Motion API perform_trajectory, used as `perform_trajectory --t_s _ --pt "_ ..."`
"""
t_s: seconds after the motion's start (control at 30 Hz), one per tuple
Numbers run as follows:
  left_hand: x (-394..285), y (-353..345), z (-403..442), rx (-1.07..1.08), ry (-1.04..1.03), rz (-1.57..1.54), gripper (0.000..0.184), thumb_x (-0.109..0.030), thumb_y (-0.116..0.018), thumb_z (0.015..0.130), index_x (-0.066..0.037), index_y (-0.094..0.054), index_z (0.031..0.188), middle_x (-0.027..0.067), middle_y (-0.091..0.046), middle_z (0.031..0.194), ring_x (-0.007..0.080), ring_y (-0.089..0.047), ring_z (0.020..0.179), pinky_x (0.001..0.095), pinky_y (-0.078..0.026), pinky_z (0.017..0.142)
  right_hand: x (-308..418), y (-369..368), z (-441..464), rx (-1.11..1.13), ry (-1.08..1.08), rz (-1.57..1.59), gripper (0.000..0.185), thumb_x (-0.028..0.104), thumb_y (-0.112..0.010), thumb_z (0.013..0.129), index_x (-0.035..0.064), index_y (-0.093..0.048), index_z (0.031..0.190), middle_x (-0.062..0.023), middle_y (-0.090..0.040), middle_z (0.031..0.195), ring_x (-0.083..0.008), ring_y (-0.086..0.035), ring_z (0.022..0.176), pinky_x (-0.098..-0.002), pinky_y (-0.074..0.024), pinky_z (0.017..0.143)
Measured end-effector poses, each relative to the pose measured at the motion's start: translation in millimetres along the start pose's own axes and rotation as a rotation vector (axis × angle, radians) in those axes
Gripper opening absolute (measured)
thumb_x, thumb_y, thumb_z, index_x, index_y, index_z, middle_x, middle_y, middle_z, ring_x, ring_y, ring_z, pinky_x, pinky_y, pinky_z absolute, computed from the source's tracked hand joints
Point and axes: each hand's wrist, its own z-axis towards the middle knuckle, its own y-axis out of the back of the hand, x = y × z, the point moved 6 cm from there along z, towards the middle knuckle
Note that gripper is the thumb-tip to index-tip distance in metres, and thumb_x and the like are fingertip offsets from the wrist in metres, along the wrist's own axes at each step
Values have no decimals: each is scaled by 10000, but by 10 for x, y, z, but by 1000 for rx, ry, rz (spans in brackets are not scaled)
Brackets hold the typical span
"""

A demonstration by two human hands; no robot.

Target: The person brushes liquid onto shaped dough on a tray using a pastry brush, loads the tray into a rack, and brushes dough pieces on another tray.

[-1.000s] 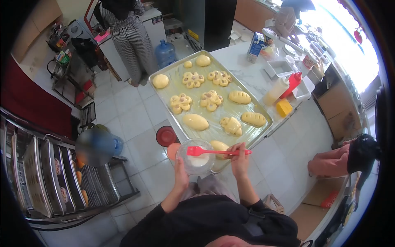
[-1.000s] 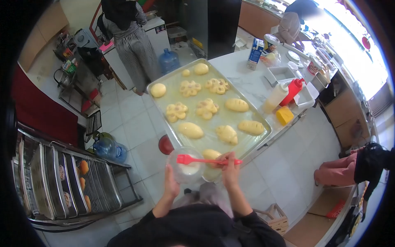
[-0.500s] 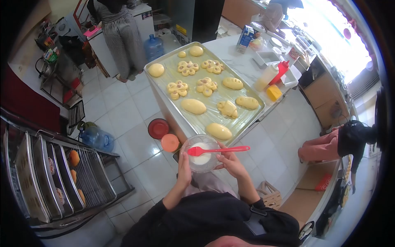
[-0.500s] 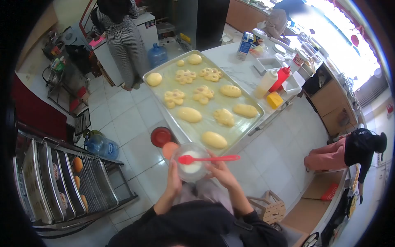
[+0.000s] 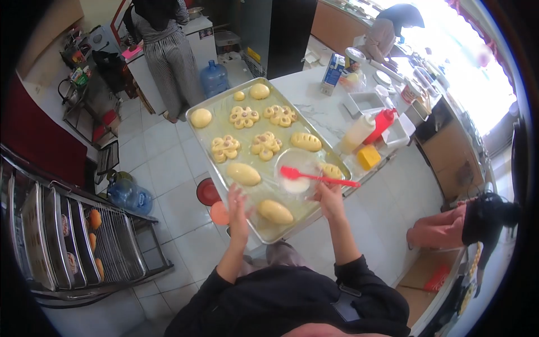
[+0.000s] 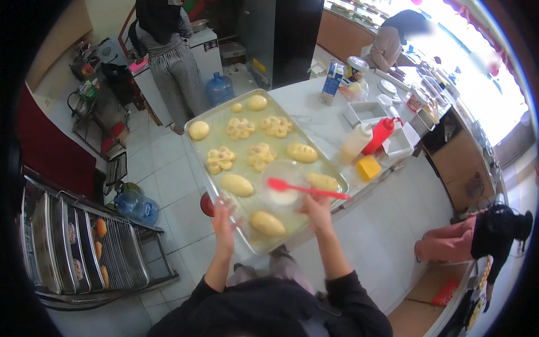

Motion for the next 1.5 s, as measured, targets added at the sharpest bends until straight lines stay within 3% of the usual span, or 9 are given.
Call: perform_trajectory --t_s 0.07,0.27,0.5,0.73,0.93,1.17,1.23,1.33,1.5 --pt "285 255 280 -203 -257 211 576 -364 -440 909 -51 -258 1357 162 -308 1352 285 -372 1198 355 -351 968 165 190 497 -58 101 22 545 -6 -471 808 0 -322 1333 46 -456 715 -30 -434 538 -295 -552 582" --pt "828 587 504 -573 -31 672 541 -240 -479 887 -22 -282 1341 204 -368 1306 317 -366 1208 374 -273 1011 1 714 2090 -247 279 166 600 -16 -459 815 -6 -220 1365 15 -409 691 -66 -412 520 -351 -558 606" --pt "1029 491 488 -506 -28 972 535 -302 -433 906 -49 -278 1351 276 -337 1308 416 -310 1220 466 -253 1010 -296 1022 2983 -490 273 310 632 -67 -483 787 -30 -194 1348 -207 -432 1152 -340 -559 948 -478 -576 686" --pt "977 420 465 -532 42 975 474 -297 -401 919 -115 -320 1350 294 -270 1352 442 -256 1254 467 -252 1020 -348 1070 2992 -620 199 323 578 -40 -496 814 -4 -249 1336 -188 -482 1114 -322 -591 910 -419 -584 664" --pt "991 483 445 -566 27 979 469 -302 -410 917 -80 -355 1326 277 -275 1359 401 -272 1262 442 -270 1019 -549 1168 3130 -600 182 449 619 -17 -533 816 47 -238 1357 -166 -495 1111 -316 -574 966 -444 -548 713" --pt "947 762 518 -456 3 829 405 -206 -422 919 -34 -398 1285 206 -490 1221 317 -474 1133 376 -369 936 -832 1440 3187 -279 -94 559 338 -64 -509 785 -109 -411 1105 -186 -501 1080 -318 -541 989 -434 -444 915" --pt "838 717 493 -450 -42 816 390 -186 -417 922 -27 -402 1278 191 -522 1186 295 -511 1090 354 -386 910 -741 1482 2956 -49 -30 50 341 -38 -503 792 -114 -408 1111 -193 -503 1052 -337 -496 1045 -448 -409 951" --pt "892 826 493 -436 -92 813 385 -186 -420 924 -25 -408 1274 184 -532 1179 278 -523 1080 340 -390 903 -186 1170 1976 -192 -354 996 362 42 -470 828 -107 -393 1149 -217 -475 1082 -374 -414 1126 -476 -356 1002" --pt "959 891 470 -444 -90 786 403 -205 -445 918 -25 -411 1277 178 -533 1185 273 -520 1082 333 -386 909 183 1402 1889 36 -22 1586 503 293 -481 844 -69 -417 1187 -221 -454 1181 -371 -371 1178 -487 -300 1038"
